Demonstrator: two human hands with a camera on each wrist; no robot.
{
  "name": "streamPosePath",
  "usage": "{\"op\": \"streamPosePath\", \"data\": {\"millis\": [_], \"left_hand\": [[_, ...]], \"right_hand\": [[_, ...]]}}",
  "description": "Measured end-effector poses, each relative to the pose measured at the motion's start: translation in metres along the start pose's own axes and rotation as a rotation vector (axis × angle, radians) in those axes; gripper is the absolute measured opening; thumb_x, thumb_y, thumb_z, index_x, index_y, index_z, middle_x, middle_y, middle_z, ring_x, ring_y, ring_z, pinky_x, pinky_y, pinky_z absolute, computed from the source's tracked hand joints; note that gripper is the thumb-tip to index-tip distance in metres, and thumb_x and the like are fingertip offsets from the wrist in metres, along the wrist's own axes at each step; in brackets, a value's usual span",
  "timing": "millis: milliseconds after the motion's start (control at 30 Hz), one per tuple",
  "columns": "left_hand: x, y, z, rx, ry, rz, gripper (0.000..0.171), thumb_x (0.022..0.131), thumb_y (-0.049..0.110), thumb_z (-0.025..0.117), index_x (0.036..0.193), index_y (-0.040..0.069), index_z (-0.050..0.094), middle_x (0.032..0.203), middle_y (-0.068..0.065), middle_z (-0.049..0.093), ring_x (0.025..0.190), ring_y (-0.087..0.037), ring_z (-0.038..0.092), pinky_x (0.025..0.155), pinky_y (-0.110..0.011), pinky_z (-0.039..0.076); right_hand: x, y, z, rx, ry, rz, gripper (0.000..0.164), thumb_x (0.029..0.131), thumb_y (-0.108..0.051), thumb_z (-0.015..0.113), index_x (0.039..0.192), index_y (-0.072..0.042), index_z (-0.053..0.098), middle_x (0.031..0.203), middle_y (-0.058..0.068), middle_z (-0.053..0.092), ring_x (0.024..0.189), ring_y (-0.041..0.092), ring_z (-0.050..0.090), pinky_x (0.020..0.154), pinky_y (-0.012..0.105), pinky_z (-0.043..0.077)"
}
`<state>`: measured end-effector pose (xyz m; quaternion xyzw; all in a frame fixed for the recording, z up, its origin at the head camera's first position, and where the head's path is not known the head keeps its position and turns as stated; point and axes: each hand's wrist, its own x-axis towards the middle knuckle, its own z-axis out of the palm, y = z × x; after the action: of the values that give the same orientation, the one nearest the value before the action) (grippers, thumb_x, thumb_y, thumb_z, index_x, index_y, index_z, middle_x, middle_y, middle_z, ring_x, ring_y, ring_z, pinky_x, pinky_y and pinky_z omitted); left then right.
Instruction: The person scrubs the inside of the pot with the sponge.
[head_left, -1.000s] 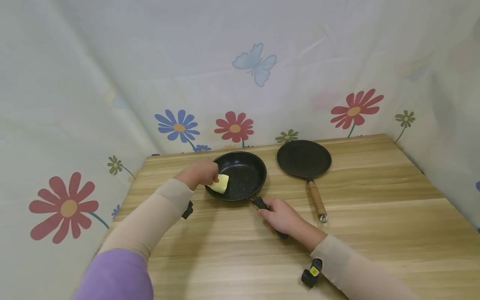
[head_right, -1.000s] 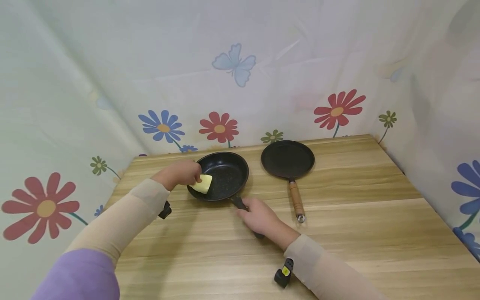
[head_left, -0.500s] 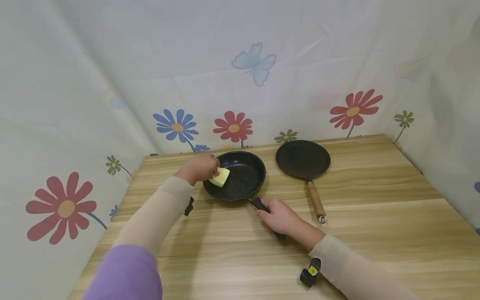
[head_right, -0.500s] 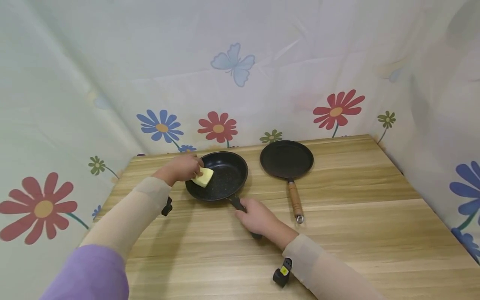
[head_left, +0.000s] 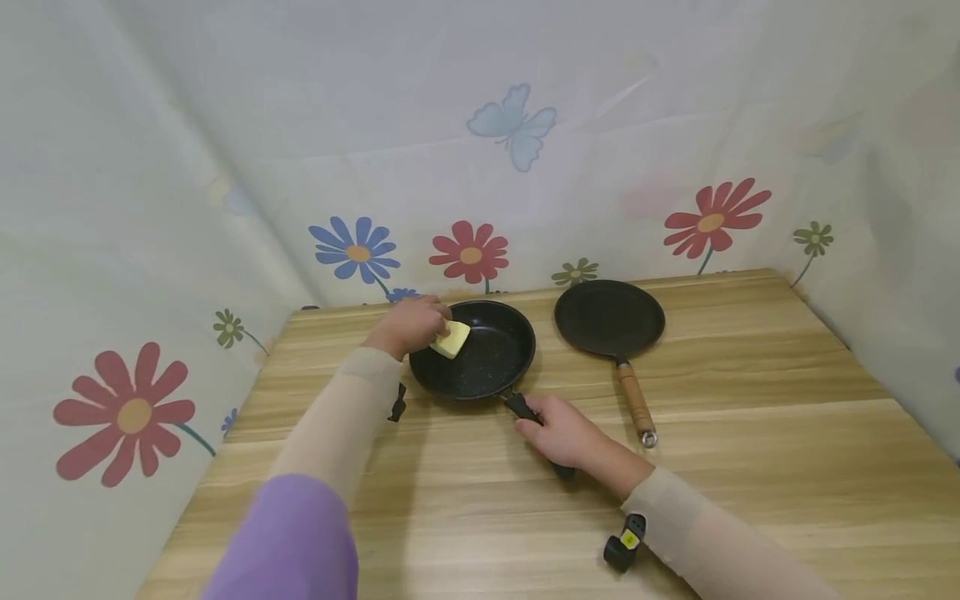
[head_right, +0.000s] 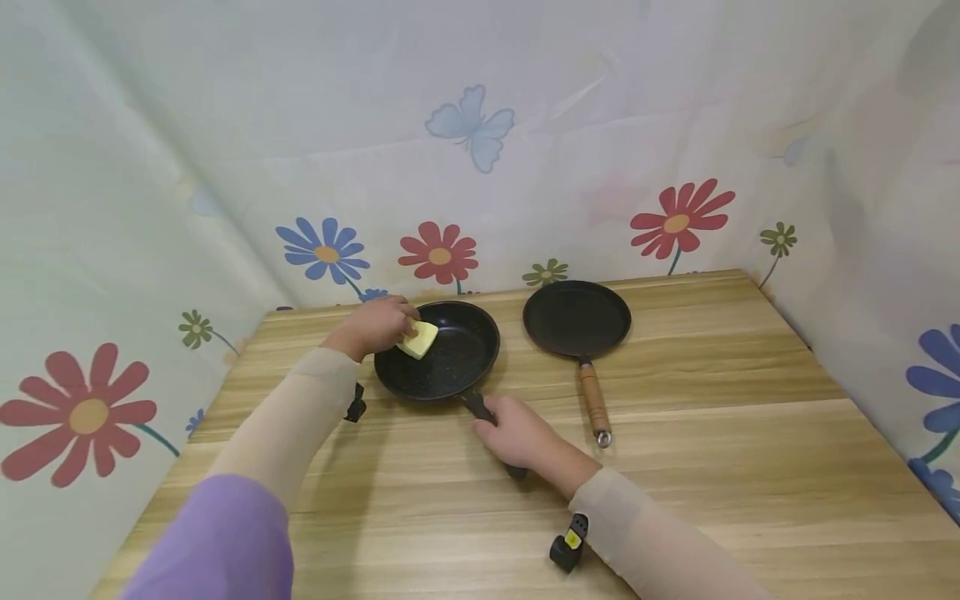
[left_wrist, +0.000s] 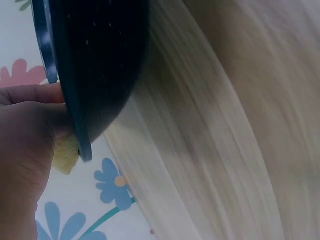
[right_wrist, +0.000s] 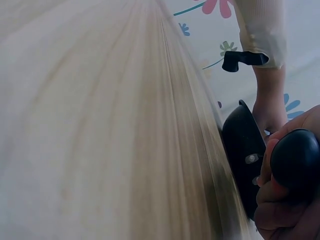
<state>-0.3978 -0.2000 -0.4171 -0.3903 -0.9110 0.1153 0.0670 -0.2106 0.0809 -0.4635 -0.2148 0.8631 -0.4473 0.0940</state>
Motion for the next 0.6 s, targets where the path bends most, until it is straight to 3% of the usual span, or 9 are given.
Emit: {"op": "streamPosePath", "data": {"millis": [133, 400, 600], "left_hand": [[0.008, 0.002, 0.0, 0.0, 0.017, -0.001, 0.017, 0.088, 0.003, 0.07, 0.098, 0.012, 0.081, 0.111, -0.002, 0.07, 0.107, -0.027, 0.061, 0.093, -0.043, 0.052], [0.02, 0.006, 0.009, 0.027, 0.054, -0.022, 0.014, 0.094, 0.008, 0.069, 0.103, 0.009, 0.079, 0.118, -0.006, 0.066, 0.116, -0.03, 0.057, 0.106, -0.04, 0.043], [0.027, 0.01, 0.01, 0.029, 0.092, -0.018, 0.023, 0.088, -0.003, 0.067, 0.098, 0.013, 0.08, 0.117, -0.007, 0.066, 0.113, -0.029, 0.057, 0.108, -0.04, 0.041]], "right_hand": [[0.0, 0.0, -0.001, 0.007, -0.01, 0.011, 0.024, 0.101, -0.016, 0.055, 0.114, 0.001, 0.067, 0.051, -0.005, 0.049, 0.044, 0.011, 0.044, 0.048, 0.027, 0.039], [0.0, 0.001, -0.003, 0.002, -0.001, 0.012, 0.017, 0.1, -0.015, 0.056, 0.104, -0.004, 0.068, 0.051, -0.005, 0.048, 0.044, 0.01, 0.043, 0.047, 0.025, 0.037], [0.001, 0.0, -0.002, 0.008, -0.004, 0.011, 0.017, 0.099, -0.014, 0.057, 0.105, -0.002, 0.068, 0.052, -0.006, 0.047, 0.044, 0.009, 0.043, 0.047, 0.025, 0.036]]}}
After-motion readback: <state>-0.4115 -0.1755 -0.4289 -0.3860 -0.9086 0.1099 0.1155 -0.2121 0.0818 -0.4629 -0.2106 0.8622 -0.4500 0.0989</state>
